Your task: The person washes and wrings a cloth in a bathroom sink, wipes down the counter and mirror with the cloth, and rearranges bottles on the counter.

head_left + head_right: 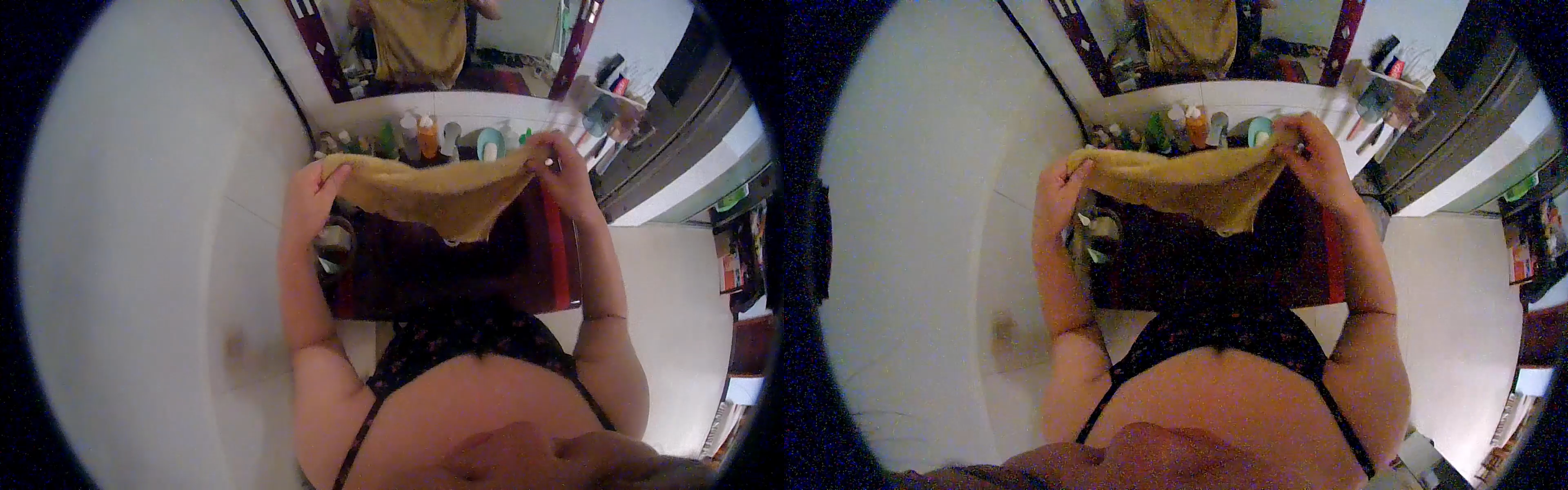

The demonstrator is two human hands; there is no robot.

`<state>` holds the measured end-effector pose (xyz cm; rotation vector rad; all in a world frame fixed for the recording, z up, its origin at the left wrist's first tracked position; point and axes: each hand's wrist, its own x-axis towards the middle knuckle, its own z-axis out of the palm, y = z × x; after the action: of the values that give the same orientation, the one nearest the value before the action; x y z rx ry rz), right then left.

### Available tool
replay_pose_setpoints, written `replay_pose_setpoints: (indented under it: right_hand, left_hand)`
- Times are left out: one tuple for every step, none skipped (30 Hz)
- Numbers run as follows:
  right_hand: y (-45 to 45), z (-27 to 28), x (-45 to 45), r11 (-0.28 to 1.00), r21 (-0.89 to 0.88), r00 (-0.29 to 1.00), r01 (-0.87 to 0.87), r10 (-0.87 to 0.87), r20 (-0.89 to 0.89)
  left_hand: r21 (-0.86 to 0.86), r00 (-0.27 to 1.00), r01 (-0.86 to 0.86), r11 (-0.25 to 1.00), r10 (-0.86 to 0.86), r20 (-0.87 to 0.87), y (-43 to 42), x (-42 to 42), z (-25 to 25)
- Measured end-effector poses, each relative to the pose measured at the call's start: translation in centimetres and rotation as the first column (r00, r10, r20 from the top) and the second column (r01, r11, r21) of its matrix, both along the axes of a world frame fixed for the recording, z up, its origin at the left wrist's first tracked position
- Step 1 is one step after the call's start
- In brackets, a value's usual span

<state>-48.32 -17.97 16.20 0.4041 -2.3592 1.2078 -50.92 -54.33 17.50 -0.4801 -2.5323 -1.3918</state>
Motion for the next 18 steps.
replay_pose_setpoints:
  right_hand:
    - [1.0, 0.7, -0.1, 0.878, 0.462, 0.979, 0.123, -0.031, -0.202]
    - [0.8, 1.1, -0.6, 0.876, 0.467, 0.977, 0.123, -0.023, -0.213]
    - [0.9, 1.9, -1.2, 0.806, 0.587, 0.987, 0.081, 0.017, -0.16]
    - [0.8, 3.0, -1.7, 0.718, 0.695, 0.994, 0.035, 0.047, -0.099]
    - [0.7, 4.6, -3.1, 0.651, 0.756, 0.99, 0.064, 0.054, -0.131]
    - [1.1, 5.7, -5.5, 0.612, 0.778, 0.977, 0.142, 0.039, -0.209]
    - [1.5, 7.0, -9.2, 0.703, 0.685, 0.971, 0.191, -0.035, -0.236]
    - [1.4, 9.6, -12.5, 0.582, 0.769, 0.958, 0.264, -0.067, -0.279]
    - [1.3, 12.2, -15.7, 0.446, 0.832, 0.941, 0.331, -0.087, -0.328]
    - [3.4, 14.5, -22.1, 0.332, 0.844, 0.904, 0.421, -0.081, -0.419]
    - [5.5, 16.8, -28.3, 0.216, 0.833, 0.858, 0.51, -0.067, -0.509]
    - [3.3, 24.0, -28.4, 0.409, 0.862, 0.907, 0.298, -0.403, -0.123]
    - [-0.4, 26.4, -26.3, 0.645, 0.684, 0.905, 0.341, -0.421, -0.054]
    - [-4.2, 28.8, -24.0, 0.824, 0.432, 0.916, 0.367, -0.402, -0.012]
    - [-7.4, 25.6, -20.4, 0.938, 0.015, 0.852, 0.345, -0.306, -0.425]
    - [-8.6, 22.6, -24.9, 0.761, 0.08, 0.534, 0.643, -0.371, -0.76]
    - [-9.4, 20.6, -30.0, 0.502, -0.01, 0.133, 0.865, -0.248, -0.96]
    - [-10.5, 20.2, -29.9, 0.51, -0.015, 0.128, 0.86, -0.245, -0.961]
  left_hand:
    - [-0.007, 1.0, -0.021, 1.0, 0.021, -0.009, -0.1, 0.6, 0.6]
    - [-0.177, 0.984, -0.099, 0.979, 0.07, -0.164, -1.0, 0.2, 0.4]
    - [-0.326, 0.941, -0.204, 0.923, 0.094, -0.324, -1.4, -0.3, 0.5]
    - [-0.315, 0.936, -0.216, 0.924, 0.103, -0.337, -1.3, -1.0, 1.7]
    - [-0.364, 0.981, -0.191, 0.912, 0.194, -0.028, -0.8, -1.8, 3.9]
    - [-0.401, 0.919, -0.147, 0.904, 0.275, 0.283, -0.5, -3.2, 5.3]
    - [-0.291, 0.944, -0.174, 0.941, 0.243, 0.222, -1.1, -6.0, 5.0]
    - [-0.178, 0.964, -0.188, 0.966, 0.216, 0.154, -1.5, -9.5, 5.1]
    - [-0.14, 0.974, -0.203, 0.969, 0.214, 0.074, -1.1, -12.3, 6.9]
    - [-0.103, 0.977, -0.214, 0.971, 0.215, -0.004, -0.5, -14.5, 8.9]
    - [0.085, 0.985, -0.16, 0.983, 0.164, -0.049, 0.3, -16.0, 11.0]
    - [0.263, 0.987, -0.087, 0.961, 0.12, -0.108, 1.0, -17.9, 13.1]
    - [0.338, 0.983, -0.036, 0.94, 0.095, -0.159, 1.0, -20.3, 14.6]
    - [0.412, 0.975, 0.019, 0.911, 0.075, -0.21, 1.0, -23.1, 15.7]
    - [0.415, 0.972, 0.02, 0.909, 0.08, -0.223, 0.2, -25.3, 16.1]
    - [0.006, 0.869, -0.118, 0.993, 0.106, -0.483, -1.2, -27.8, 15.7]
    - [-0.35, 0.722, -0.353, 0.868, 0.015, -0.692, -1.9, -29.8, 15.6]
    - [-0.345, 0.717, -0.363, 0.865, 0.023, -0.697, -1.3, -29.5, 15.4]
